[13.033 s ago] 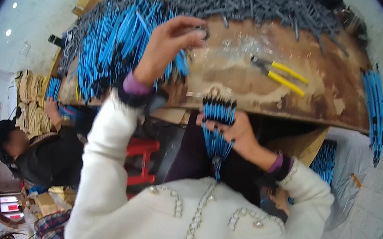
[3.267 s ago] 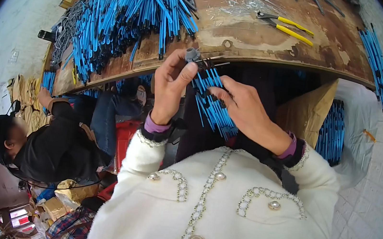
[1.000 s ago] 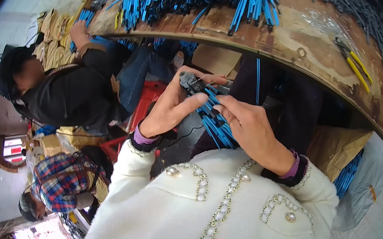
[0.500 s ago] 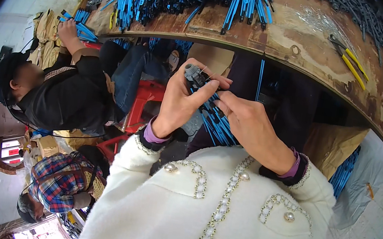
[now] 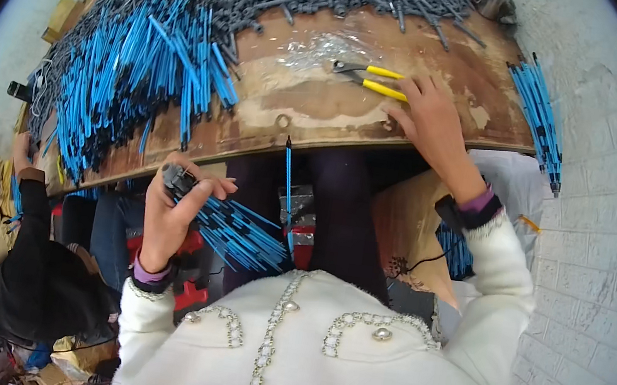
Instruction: Assembling small blue and black components at a workbench using pliers.
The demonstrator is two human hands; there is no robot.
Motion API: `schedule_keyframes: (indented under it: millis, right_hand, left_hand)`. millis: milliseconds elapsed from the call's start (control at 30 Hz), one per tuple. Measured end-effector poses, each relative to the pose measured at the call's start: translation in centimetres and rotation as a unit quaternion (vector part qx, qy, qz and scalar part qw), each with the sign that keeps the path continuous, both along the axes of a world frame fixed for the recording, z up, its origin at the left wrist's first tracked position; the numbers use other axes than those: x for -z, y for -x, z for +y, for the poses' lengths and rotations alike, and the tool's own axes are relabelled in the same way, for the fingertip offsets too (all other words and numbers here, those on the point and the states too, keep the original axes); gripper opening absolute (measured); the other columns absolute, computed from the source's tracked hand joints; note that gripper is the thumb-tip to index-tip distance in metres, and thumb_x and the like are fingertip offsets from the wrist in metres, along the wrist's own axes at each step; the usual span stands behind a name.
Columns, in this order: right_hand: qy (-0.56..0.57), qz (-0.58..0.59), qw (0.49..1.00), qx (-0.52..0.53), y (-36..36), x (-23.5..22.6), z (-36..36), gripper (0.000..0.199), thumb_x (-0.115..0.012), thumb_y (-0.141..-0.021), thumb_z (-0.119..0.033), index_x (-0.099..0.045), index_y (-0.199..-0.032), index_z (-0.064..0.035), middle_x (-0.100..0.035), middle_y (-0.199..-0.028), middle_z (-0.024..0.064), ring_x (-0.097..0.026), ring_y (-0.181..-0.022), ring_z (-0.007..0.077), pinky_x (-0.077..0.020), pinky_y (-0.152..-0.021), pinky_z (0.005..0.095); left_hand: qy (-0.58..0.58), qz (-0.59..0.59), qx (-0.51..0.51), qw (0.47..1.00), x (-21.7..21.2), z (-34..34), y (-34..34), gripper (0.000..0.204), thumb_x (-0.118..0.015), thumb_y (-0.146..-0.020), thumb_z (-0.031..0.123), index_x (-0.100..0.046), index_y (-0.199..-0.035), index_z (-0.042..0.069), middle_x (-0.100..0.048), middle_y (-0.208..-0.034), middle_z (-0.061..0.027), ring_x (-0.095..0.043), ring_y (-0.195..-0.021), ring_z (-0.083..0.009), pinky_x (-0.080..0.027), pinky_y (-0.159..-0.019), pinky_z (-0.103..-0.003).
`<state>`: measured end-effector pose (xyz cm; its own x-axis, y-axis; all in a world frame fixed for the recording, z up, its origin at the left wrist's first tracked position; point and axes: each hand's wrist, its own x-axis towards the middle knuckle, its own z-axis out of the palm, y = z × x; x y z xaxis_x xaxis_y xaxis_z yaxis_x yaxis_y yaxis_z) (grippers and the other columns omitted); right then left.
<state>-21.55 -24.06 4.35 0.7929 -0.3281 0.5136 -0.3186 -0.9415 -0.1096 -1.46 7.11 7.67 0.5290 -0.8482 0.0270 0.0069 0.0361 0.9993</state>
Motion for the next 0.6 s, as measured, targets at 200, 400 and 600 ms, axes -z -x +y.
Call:
schedule_keyframes:
  millis: [200,400,600]
  right_hand:
    - [-0.014,0.026,0.998,-0.050,-2.2,2.4,-5.0,0.040,-0.071,-0.084,-0.030,-0.058,-0.110,-0.0022,-0.054,-0.104,0.0158,-0.051,-0.099,0.0351,-0.0430,-0.087,0.0429]
    - [0.002,0.039,0.998,-0.039,-3.5,4.5,-6.7,0.044,-0.069,-0.086,-0.032,-0.057,-0.112,0.0014,-0.053,-0.105,0.0166,-0.049,-0.100,0.0330,-0.0428,-0.086,0.0409]
    - [-0.190,-0.126,0.971,-0.073,-3.6,1.6,-2.9,0.039,-0.061,-0.093,-0.034,-0.057,-0.107,0.0019,-0.058,-0.094,0.0118,-0.054,-0.086,0.0228,-0.0438,-0.079,0.0340]
  left_hand:
    - [-0.055,-0.028,0.096,0.994,1.5,-1.1,2.2,0.011,-0.057,-0.091,-0.001,-0.046,-0.093,0.000,-0.065,-0.083,-0.0133,-0.067,-0.090,-0.0240,-0.047,-0.099,-0.046]
    - [-0.057,-0.036,0.051,0.996,1.2,0.3,2.9,0.011,-0.057,-0.091,0.000,-0.046,-0.093,0.000,-0.065,-0.083,-0.0121,-0.067,-0.090,-0.0240,-0.046,-0.102,-0.048]
    - [-0.015,-0.027,0.043,0.999,1.2,3.4,2.2,0.012,-0.060,-0.092,0.003,-0.048,-0.092,0.000,-0.068,-0.085,-0.0114,-0.067,-0.089,-0.0181,-0.046,-0.101,-0.040]
